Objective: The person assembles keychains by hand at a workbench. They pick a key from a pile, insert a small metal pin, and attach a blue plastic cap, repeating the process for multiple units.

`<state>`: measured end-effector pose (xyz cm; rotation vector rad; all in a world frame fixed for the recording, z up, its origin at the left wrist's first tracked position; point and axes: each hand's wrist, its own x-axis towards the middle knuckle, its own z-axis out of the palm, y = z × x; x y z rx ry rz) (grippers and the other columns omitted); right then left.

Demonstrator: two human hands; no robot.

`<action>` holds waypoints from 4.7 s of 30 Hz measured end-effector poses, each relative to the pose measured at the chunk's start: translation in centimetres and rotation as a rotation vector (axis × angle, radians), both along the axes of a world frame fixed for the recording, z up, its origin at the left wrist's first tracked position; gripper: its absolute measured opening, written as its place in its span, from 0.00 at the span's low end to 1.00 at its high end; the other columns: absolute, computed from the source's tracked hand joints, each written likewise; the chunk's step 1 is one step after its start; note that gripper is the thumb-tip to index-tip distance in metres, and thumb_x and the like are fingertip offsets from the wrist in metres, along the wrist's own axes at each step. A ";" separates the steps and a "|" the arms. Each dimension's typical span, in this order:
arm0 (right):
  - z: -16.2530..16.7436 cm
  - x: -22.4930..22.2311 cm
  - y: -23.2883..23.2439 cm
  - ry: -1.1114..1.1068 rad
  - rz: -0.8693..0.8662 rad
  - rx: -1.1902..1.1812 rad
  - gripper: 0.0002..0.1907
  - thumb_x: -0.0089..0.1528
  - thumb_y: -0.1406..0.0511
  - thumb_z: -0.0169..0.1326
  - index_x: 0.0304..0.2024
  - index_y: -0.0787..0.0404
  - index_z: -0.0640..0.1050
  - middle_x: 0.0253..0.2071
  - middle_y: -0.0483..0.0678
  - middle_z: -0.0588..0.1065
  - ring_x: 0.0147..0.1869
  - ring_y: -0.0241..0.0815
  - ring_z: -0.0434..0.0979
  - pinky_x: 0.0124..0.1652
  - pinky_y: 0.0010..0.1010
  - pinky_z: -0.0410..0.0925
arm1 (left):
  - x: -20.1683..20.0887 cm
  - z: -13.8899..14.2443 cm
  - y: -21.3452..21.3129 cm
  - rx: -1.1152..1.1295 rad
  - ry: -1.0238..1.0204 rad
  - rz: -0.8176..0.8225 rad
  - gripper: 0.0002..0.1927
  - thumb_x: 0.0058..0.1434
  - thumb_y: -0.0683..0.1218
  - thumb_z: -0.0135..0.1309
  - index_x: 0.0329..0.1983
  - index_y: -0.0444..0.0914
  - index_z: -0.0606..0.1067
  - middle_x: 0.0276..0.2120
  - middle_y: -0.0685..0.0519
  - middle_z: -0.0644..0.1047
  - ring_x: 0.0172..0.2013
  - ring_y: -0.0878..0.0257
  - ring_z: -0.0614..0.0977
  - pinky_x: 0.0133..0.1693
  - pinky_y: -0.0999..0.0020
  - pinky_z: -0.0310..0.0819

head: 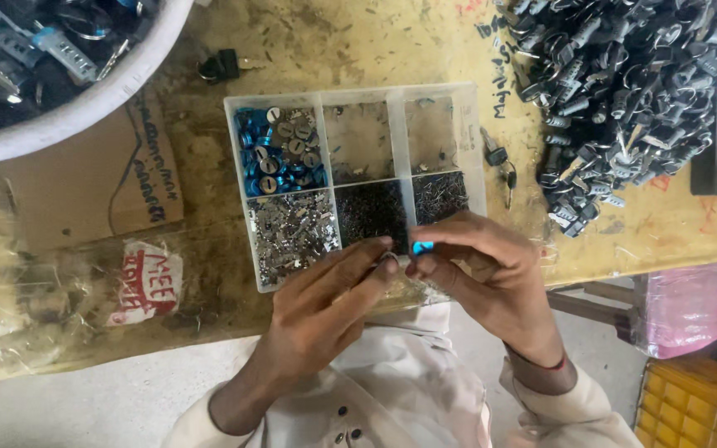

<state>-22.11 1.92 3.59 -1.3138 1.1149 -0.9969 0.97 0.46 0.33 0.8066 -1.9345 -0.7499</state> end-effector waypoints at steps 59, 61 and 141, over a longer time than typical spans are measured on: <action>-0.4 4.1 2.2 0.964 0.127 -0.605 0.36 0.57 0.75 0.54 0.68 0.71 0.61 0.37 0.54 0.70 0.38 0.51 0.72 0.36 0.41 0.69 | -1.1 -1.9 2.8 -0.089 -0.044 0.080 0.30 0.56 0.31 0.58 0.62 0.31 0.64 0.53 0.36 0.78 0.55 0.42 0.83 0.53 0.52 0.84; 0.4 4.0 1.9 0.829 0.168 -0.545 0.34 0.60 0.75 0.54 0.68 0.70 0.61 0.38 0.54 0.71 0.39 0.50 0.73 0.36 0.40 0.69 | -1.0 -2.0 2.6 -0.122 -0.017 0.064 0.33 0.60 0.31 0.59 0.66 0.37 0.60 0.52 0.39 0.79 0.54 0.44 0.84 0.53 0.52 0.84; -1.9 2.8 -2.3 -0.401 0.173 0.390 0.18 0.75 0.55 0.46 0.50 0.66 0.72 0.37 0.44 0.73 0.34 0.27 0.67 0.33 0.20 0.62 | -1.7 -0.9 0.1 0.691 0.569 0.112 0.11 0.66 0.34 0.59 0.51 0.31 0.80 0.41 0.46 0.84 0.38 0.64 0.87 0.39 0.73 0.86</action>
